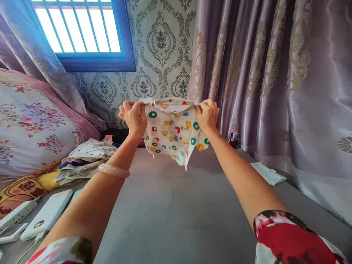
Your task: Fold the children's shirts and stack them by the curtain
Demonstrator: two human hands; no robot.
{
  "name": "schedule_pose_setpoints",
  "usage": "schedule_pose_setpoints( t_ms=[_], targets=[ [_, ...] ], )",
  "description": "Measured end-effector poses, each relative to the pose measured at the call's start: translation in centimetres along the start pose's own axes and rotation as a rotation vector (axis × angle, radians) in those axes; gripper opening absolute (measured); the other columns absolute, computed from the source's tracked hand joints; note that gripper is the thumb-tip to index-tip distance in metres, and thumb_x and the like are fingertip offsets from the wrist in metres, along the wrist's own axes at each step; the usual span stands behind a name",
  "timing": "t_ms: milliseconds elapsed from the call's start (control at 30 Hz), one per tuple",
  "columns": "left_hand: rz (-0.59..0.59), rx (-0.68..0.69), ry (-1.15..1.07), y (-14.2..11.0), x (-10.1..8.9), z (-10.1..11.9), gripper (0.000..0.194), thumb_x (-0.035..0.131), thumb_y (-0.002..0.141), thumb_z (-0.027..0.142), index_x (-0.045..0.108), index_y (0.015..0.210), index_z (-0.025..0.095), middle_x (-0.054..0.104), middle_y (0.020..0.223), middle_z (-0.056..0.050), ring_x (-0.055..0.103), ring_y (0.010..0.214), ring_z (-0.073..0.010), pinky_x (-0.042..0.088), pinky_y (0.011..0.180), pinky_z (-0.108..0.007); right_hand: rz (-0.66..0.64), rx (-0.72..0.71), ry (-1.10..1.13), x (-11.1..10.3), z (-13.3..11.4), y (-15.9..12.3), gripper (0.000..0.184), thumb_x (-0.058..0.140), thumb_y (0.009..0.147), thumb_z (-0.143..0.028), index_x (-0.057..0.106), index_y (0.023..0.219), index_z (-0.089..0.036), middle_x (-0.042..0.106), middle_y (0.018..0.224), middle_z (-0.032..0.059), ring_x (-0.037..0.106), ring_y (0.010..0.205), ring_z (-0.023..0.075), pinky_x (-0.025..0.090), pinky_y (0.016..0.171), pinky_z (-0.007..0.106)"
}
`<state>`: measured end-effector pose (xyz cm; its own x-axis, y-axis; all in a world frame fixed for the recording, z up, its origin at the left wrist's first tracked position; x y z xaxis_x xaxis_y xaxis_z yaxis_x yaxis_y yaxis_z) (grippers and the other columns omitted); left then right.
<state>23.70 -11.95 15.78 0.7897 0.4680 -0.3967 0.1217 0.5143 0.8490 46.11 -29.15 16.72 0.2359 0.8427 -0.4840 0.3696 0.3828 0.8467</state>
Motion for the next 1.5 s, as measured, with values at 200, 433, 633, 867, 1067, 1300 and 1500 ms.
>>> schedule_pose_setpoints(
  t_ms=[200, 433, 633, 867, 1067, 1300, 1500],
  targets=[
    [-0.236, 0.013, 0.092, -0.7, 0.9, -1.0, 0.026, 0.052, 0.086, 0.030, 0.075, 0.097, 0.025, 0.064, 0.103, -0.010, 0.050, 0.110, -0.0336, 0.035, 0.093, -0.050, -0.123, -0.055, -0.029, 0.7, -0.2, -0.5, 0.026, 0.048, 0.095, -0.024, 0.074, 0.094, -0.019, 0.061, 0.111, 0.0116, 0.050, 0.107, 0.0274, 0.036, 0.091, 0.042],
    [-0.145, -0.074, 0.024, -0.4, 0.1, -0.1, 0.027, 0.049, 0.088, 0.026, 0.072, 0.101, 0.024, 0.067, 0.105, -0.010, 0.052, 0.112, -0.0311, 0.034, 0.096, -0.048, -0.232, 0.051, -0.107, 1.1, -0.1, -0.3, 0.032, 0.043, 0.097, -0.022, 0.073, 0.107, -0.019, 0.062, 0.118, 0.0137, 0.053, 0.110, 0.0290, 0.041, 0.090, 0.041],
    [-0.107, -0.155, -0.043, -1.1, 0.9, 0.2, 0.027, 0.043, 0.090, 0.019, 0.066, 0.103, 0.023, 0.065, 0.105, -0.009, 0.057, 0.107, -0.0289, 0.039, 0.093, -0.046, -0.225, 0.103, -0.059, 1.3, -1.1, -0.8, 0.036, 0.036, 0.094, -0.014, 0.066, 0.115, -0.017, 0.064, 0.117, 0.0142, 0.058, 0.107, 0.0277, 0.045, 0.088, 0.039],
    [0.041, -0.123, -0.162, -2.2, 0.5, 0.4, 0.023, 0.038, 0.092, 0.018, 0.059, 0.101, 0.020, 0.057, 0.102, -0.012, 0.055, 0.109, -0.0295, 0.043, 0.093, -0.045, -0.173, 0.105, -0.060, -0.1, -2.8, -1.7, 0.038, 0.031, 0.092, -0.009, 0.054, 0.121, -0.015, 0.060, 0.120, 0.0158, 0.056, 0.112, 0.0274, 0.046, 0.087, 0.040],
    [0.166, 0.007, -0.242, -3.3, -2.0, 1.0, 0.020, 0.036, 0.095, 0.020, 0.055, 0.101, 0.021, 0.054, 0.103, -0.010, 0.056, 0.105, -0.0260, 0.045, 0.093, -0.042, -0.034, 0.040, -0.066, -1.6, -3.2, -2.4, 0.030, 0.027, 0.099, -0.019, 0.051, 0.118, -0.014, 0.059, 0.113, 0.0164, 0.057, 0.108, 0.0289, 0.046, 0.081, 0.038],
    [0.194, 0.118, -0.191, -5.5, -6.6, 1.2, 0.022, 0.036, 0.097, 0.023, 0.057, 0.103, 0.019, 0.057, 0.102, -0.010, 0.060, 0.100, -0.0233, 0.049, 0.086, -0.036, 0.021, -0.120, -0.086, -4.2, -3.0, -4.0, 0.028, 0.031, 0.099, -0.027, 0.055, 0.108, -0.016, 0.063, 0.104, 0.0132, 0.058, 0.094, 0.0253, 0.043, 0.072, 0.034],
    [0.183, 0.184, -0.147, -8.1, -12.5, 1.0, 0.020, 0.039, 0.099, 0.028, 0.058, 0.103, 0.022, 0.055, 0.100, -0.008, 0.059, 0.102, -0.0226, 0.048, 0.088, -0.035, -0.019, -0.252, -0.102, -9.7, -4.1, -7.0, 0.031, 0.034, 0.098, -0.033, 0.058, 0.108, -0.016, 0.064, 0.106, 0.0118, 0.059, 0.096, 0.0256, 0.041, 0.072, 0.033]
  ],
)
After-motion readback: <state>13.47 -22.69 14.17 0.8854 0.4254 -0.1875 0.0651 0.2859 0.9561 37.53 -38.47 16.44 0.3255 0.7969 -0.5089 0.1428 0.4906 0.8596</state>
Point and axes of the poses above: each hand's wrist, its own y-axis towards the middle knuckle, its own x-axis out of the palm, z = x × y, the point moved 3 cm from there along y, towards the middle knuckle
